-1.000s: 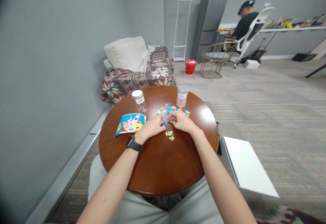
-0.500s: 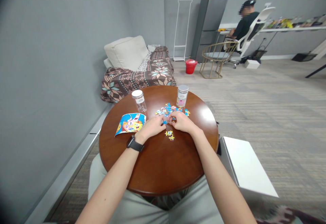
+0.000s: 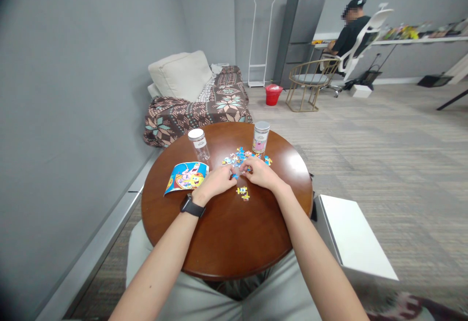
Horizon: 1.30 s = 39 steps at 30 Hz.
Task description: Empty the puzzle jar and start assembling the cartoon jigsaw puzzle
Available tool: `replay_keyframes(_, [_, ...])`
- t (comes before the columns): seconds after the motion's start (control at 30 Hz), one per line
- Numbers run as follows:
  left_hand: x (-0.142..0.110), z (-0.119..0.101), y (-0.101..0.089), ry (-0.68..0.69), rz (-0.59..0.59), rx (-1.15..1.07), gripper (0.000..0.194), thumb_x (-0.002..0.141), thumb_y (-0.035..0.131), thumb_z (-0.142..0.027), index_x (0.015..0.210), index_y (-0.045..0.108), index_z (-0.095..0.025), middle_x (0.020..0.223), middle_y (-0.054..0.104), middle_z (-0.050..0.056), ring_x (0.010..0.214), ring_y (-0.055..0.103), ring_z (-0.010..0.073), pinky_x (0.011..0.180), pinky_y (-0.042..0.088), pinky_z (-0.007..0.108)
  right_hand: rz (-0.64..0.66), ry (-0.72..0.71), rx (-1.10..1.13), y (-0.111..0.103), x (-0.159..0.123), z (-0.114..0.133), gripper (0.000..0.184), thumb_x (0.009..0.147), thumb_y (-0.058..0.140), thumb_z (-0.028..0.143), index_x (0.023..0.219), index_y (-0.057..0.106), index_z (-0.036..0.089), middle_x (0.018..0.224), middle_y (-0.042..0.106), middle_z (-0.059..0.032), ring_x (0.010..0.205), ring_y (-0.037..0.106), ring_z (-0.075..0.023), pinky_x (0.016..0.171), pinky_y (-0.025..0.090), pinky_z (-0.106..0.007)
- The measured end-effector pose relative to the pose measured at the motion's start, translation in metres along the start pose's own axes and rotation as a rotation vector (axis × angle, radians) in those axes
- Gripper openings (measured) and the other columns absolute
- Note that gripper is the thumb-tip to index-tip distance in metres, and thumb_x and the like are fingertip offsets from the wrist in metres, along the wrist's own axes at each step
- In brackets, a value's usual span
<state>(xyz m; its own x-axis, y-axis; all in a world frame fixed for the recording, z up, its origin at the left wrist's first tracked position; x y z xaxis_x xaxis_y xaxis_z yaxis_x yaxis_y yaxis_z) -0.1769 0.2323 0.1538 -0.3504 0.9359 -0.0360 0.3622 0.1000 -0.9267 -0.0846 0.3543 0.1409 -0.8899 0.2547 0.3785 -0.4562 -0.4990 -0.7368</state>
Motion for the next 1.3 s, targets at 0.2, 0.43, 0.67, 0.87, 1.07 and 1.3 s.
replay_keyframes(0.2, [-0.001,-0.002,-0.004,-0.037,0.01,0.007,0.022,0.084,0.052,-0.024,0.105,0.06,-0.019,0.109,0.068,0.01,0.102,0.065,0.0236,0.085,0.048,0.029,0.005,0.017,-0.001,-0.001,-0.001,-0.002,0.012,0.074,0.062,0.011,0.081,0.067,0.02,0.087,0.068,-0.0048,0.088,0.063,-0.0212,0.084,0.05,-0.036])
replay_keyframes(0.43, [-0.003,-0.003,-0.006,-0.049,-0.001,-0.005,0.02,0.081,0.054,-0.025,0.099,0.061,-0.02,0.106,0.069,0.01,0.099,0.065,0.0248,0.083,0.048,0.031,0.022,0.115,-0.004,-0.001,-0.002,-0.004,0.017,0.071,0.06,0.008,0.08,0.067,0.02,0.082,0.071,-0.0019,0.076,0.064,-0.0166,0.073,0.051,-0.028])
replay_keyframes(0.67, [-0.002,-0.002,-0.004,-0.049,-0.003,-0.026,0.016,0.079,0.058,-0.024,0.095,0.059,-0.021,0.102,0.069,0.008,0.096,0.066,0.0231,0.08,0.048,0.029,0.067,0.123,0.039,0.0,-0.002,0.001,0.014,0.071,0.06,0.011,0.08,0.066,0.019,0.079,0.07,-0.0014,0.068,0.061,-0.0142,0.067,0.049,-0.027])
replay_keyframes(0.87, [0.0,-0.002,-0.001,-0.022,0.006,-0.02,0.013,0.082,0.054,-0.025,0.091,0.063,-0.022,0.099,0.07,0.007,0.093,0.066,0.0226,0.077,0.048,0.029,0.079,0.114,0.05,-0.001,-0.002,0.006,0.015,0.071,0.057,0.011,0.079,0.066,0.019,0.072,0.066,0.0002,0.063,0.058,-0.0129,0.062,0.046,-0.024])
replay_keyframes(1.07, [0.001,-0.003,-0.002,-0.031,0.002,0.015,0.017,0.085,0.051,-0.024,0.095,0.064,-0.02,0.104,0.07,0.01,0.1,0.065,0.0244,0.083,0.048,0.03,0.083,0.084,0.047,0.001,-0.002,0.004,0.014,0.074,0.056,0.01,0.078,0.066,0.019,0.073,0.066,-0.0008,0.065,0.058,-0.0135,0.062,0.046,-0.025])
replay_keyframes(1.3, [-0.001,-0.003,-0.004,-0.032,0.003,0.006,0.021,0.086,0.052,-0.024,0.105,0.059,-0.021,0.106,0.069,0.009,0.101,0.064,0.0237,0.084,0.048,0.03,0.031,0.016,0.006,0.001,-0.002,0.0,0.01,0.075,0.061,0.012,0.08,0.066,0.019,0.086,0.07,-0.0044,0.083,0.063,-0.0196,0.08,0.051,-0.033])
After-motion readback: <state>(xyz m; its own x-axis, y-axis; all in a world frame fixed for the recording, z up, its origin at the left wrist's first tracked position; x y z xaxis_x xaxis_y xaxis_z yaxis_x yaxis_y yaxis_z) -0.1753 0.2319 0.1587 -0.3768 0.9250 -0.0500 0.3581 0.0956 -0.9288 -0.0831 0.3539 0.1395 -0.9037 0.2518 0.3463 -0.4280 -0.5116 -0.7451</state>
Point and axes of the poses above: each hand's wrist, its own x-axis towards the middle knuckle, its own y-axis out of the palm, z = x × y, the point moved 5 cm from there along x, towards the middle knuckle
